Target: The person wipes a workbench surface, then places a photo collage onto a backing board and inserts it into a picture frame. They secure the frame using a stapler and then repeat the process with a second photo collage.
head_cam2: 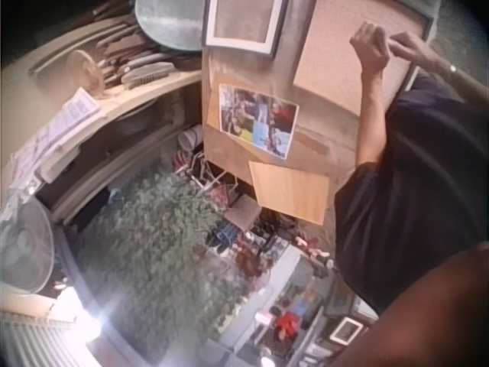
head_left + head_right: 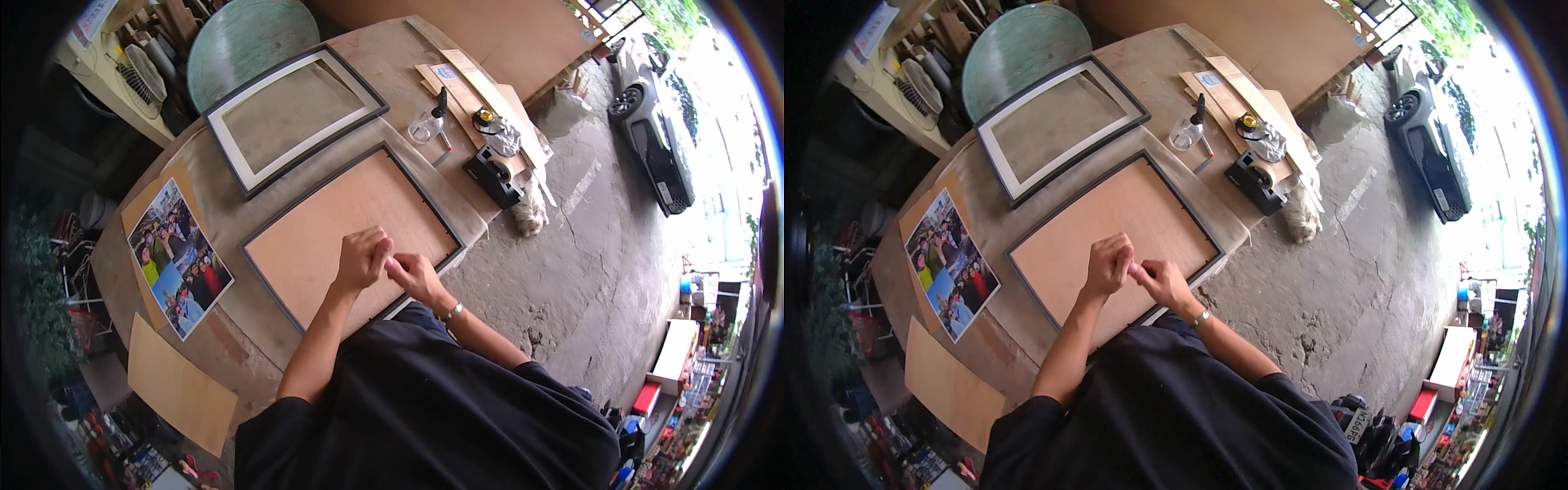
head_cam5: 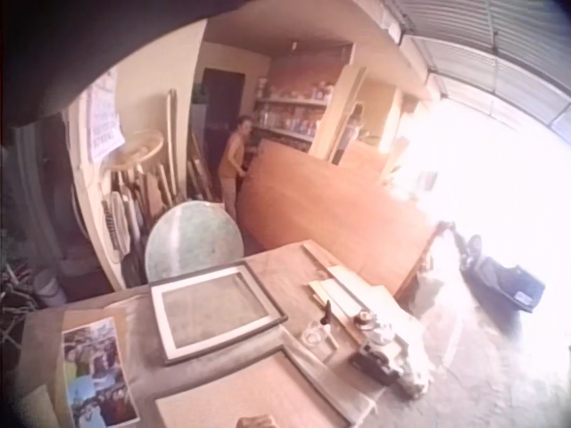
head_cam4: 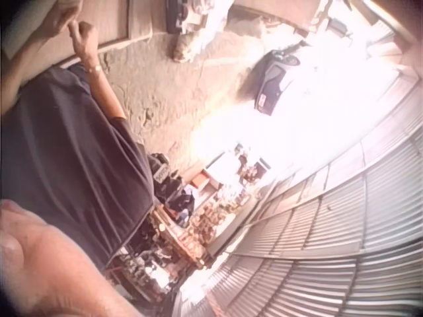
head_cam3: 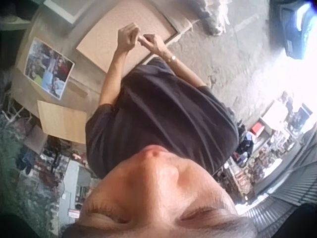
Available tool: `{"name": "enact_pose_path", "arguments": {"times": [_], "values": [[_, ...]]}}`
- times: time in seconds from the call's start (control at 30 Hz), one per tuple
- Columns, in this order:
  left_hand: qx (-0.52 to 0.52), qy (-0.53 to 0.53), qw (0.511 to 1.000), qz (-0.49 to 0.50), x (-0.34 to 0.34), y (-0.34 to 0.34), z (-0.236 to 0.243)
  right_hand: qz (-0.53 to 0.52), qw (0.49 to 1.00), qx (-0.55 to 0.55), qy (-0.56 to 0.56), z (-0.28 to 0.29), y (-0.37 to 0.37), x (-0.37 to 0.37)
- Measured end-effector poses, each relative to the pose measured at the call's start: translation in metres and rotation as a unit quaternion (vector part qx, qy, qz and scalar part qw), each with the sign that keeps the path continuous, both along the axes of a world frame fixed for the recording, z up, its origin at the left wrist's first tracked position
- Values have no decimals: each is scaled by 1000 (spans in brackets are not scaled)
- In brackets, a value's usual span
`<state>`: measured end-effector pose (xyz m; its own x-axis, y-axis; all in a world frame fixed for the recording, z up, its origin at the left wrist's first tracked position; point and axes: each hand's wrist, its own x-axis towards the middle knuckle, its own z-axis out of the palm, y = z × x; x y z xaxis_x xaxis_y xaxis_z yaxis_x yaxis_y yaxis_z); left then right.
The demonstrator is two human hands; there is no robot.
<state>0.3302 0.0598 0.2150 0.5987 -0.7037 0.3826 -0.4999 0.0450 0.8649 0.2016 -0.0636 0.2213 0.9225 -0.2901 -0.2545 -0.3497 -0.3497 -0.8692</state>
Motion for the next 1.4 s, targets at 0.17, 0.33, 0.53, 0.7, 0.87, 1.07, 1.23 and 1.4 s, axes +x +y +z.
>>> {"name": "enact_pose_path", "arguments": {"times": [0.17,0.33,0.53,0.7,0.87,1.07,1.23,1.4], "values": [[-93,-164,982,34,-38,-13,50,42,983,112,-140,-9,4,-14],[-1,-312,948,-57,-110,-31,98,125,959,147,-209,-20,-13,-8],[76,-300,926,216,-92,-37,107,177,892,251,-332,-22,-46,0],[91,-285,937,180,-72,-18,78,310,877,289,-224,1,-54,-1],[82,-191,947,244,-60,-15,85,156,945,-196,-210,-86,-159,84],[54,-10,962,266,-71,-21,95,140,868,-457,-133,-158,-266,119],[12,69,965,253,-74,-34,86,113,878,-443,-142,-174,-270,113],[57,92,973,204,-67,-55,80,-5,982,-188,0,-173,-252,87]]}}
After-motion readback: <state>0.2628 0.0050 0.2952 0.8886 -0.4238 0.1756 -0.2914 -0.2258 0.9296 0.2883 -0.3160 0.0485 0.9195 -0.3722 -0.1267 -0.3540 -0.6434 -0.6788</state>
